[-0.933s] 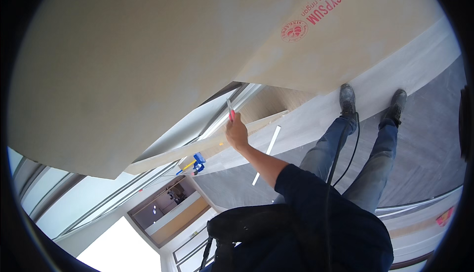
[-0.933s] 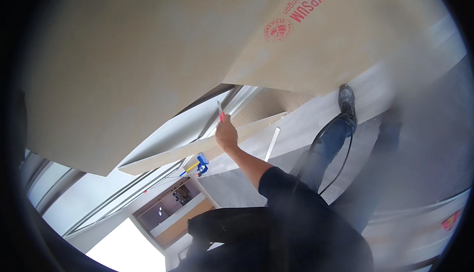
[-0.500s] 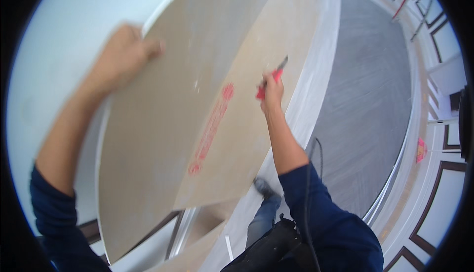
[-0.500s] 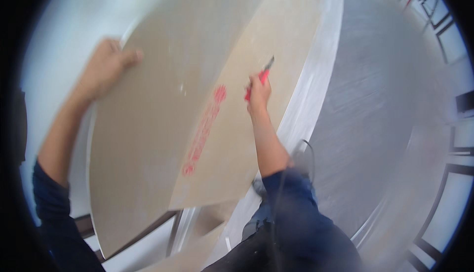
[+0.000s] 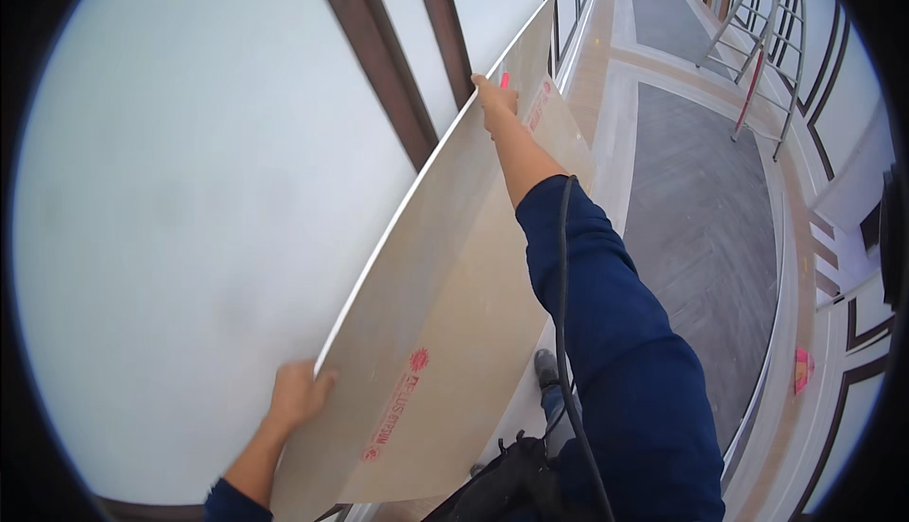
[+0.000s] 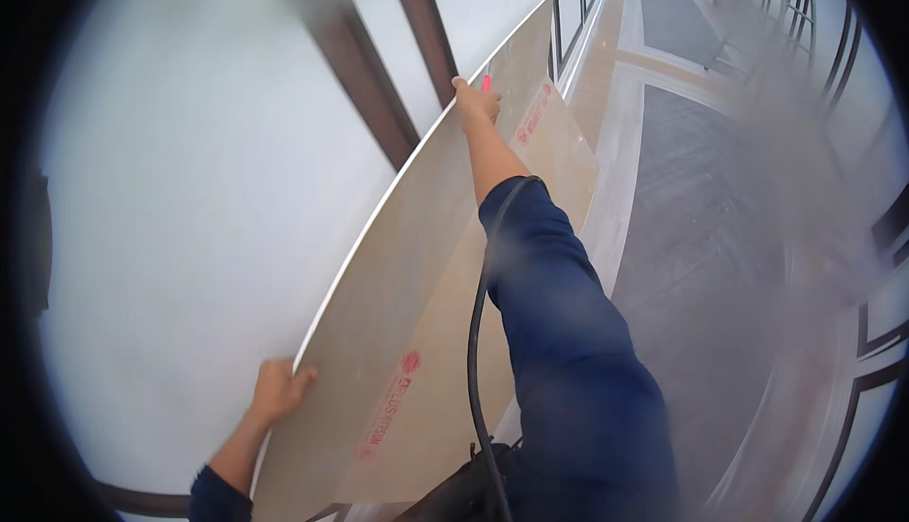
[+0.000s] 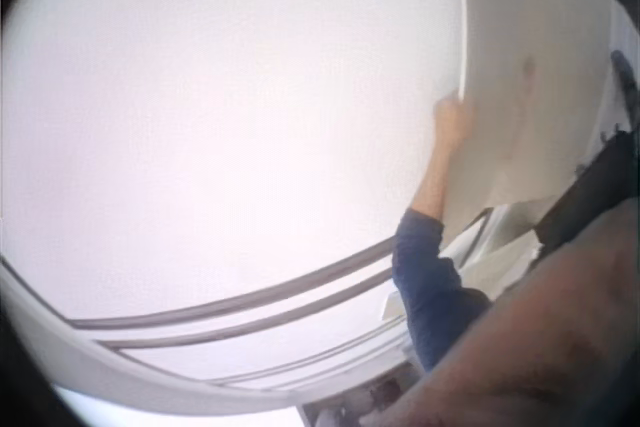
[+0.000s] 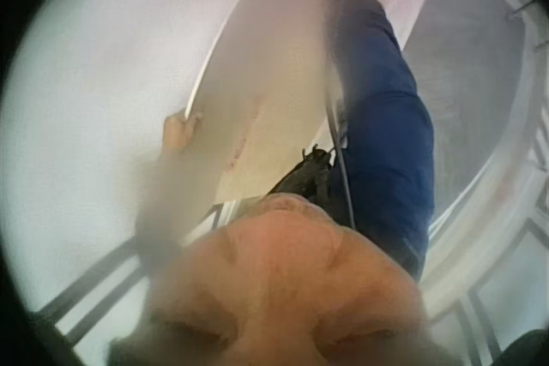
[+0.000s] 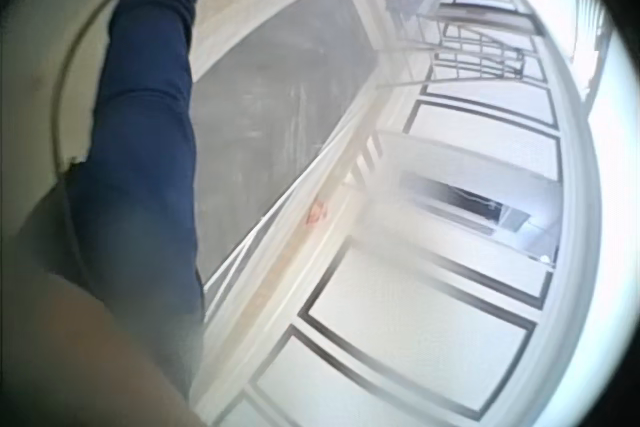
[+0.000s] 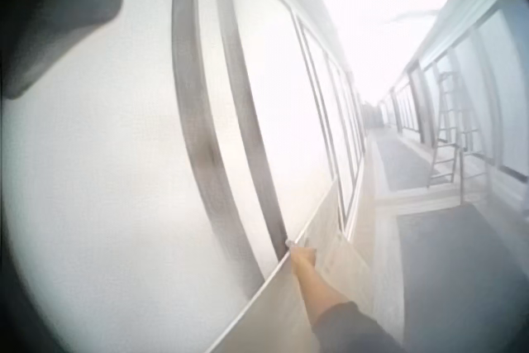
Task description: The person uses a utility knife and a metal straightedge to score and cut a large sheet of drywall. They measure the board, align the straightedge, and make multiple scoring passes to sever the material. The person then snaps the board along the scored line and cuts the paper backing on the reverse side.
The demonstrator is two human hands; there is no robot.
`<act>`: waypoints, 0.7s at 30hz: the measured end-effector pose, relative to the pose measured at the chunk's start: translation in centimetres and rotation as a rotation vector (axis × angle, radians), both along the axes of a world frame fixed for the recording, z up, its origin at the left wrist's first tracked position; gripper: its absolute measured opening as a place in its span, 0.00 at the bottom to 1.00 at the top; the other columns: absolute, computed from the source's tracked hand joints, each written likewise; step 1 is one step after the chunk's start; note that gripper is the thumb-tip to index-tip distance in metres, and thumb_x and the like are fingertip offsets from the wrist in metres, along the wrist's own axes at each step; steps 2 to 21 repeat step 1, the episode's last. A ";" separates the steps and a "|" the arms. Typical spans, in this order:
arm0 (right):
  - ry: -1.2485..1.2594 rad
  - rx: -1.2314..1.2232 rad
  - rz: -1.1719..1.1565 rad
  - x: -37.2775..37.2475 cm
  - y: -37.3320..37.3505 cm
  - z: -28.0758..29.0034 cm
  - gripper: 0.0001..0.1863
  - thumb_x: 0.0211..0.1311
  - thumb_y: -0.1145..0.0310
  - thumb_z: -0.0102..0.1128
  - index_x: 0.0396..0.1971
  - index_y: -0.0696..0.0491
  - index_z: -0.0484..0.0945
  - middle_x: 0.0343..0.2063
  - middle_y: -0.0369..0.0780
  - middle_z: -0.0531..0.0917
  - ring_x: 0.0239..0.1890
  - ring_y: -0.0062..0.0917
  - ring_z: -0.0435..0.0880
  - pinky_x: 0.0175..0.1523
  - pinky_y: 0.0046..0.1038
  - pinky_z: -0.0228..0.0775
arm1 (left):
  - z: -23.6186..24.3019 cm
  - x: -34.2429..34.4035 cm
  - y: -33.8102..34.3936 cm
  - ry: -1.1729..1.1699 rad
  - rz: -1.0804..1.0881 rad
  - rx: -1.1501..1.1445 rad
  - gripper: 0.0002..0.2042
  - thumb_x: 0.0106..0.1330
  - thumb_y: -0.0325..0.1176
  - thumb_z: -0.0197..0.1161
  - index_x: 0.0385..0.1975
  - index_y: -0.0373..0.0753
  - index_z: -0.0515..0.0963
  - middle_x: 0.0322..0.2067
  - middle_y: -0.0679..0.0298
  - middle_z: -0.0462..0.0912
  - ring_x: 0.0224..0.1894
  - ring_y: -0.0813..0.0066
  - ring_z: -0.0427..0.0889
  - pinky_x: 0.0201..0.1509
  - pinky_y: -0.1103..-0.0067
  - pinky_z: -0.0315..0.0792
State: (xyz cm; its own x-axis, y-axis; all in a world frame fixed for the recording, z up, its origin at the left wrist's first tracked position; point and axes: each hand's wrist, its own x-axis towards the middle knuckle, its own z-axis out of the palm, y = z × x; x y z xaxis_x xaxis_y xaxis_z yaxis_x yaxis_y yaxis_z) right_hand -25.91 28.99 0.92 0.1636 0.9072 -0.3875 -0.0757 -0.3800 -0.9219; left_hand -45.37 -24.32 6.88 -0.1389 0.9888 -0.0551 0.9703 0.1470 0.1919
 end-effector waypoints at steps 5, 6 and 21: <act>-0.092 -0.009 0.024 -0.6 3.2 0.0 0.55 0.47 0.46 0.74 0.66 0.65 0.56 0.63 0.57 0.70 0.65 0.46 0.72 0.66 0.43 0.66 | -0.1 0.9 3.1 -0.036 0.013 -0.010 0.22 0.58 0.36 0.67 0.51 0.33 0.81 0.46 0.39 0.83 0.55 0.51 0.82 0.64 0.68 0.71; -0.092 -0.009 0.024 -0.6 3.2 0.0 0.55 0.47 0.46 0.74 0.66 0.65 0.56 0.63 0.57 0.70 0.65 0.46 0.72 0.66 0.43 0.66 | -0.1 0.9 3.1 -0.036 0.013 -0.010 0.22 0.58 0.36 0.67 0.51 0.33 0.81 0.46 0.39 0.83 0.55 0.51 0.82 0.64 0.68 0.71; -0.092 -0.009 0.024 -0.6 3.2 0.0 0.55 0.47 0.46 0.74 0.66 0.65 0.56 0.63 0.57 0.70 0.65 0.46 0.72 0.66 0.43 0.66 | -0.1 0.9 3.1 -0.036 0.013 -0.010 0.22 0.58 0.36 0.67 0.51 0.33 0.81 0.46 0.39 0.83 0.55 0.51 0.82 0.64 0.68 0.71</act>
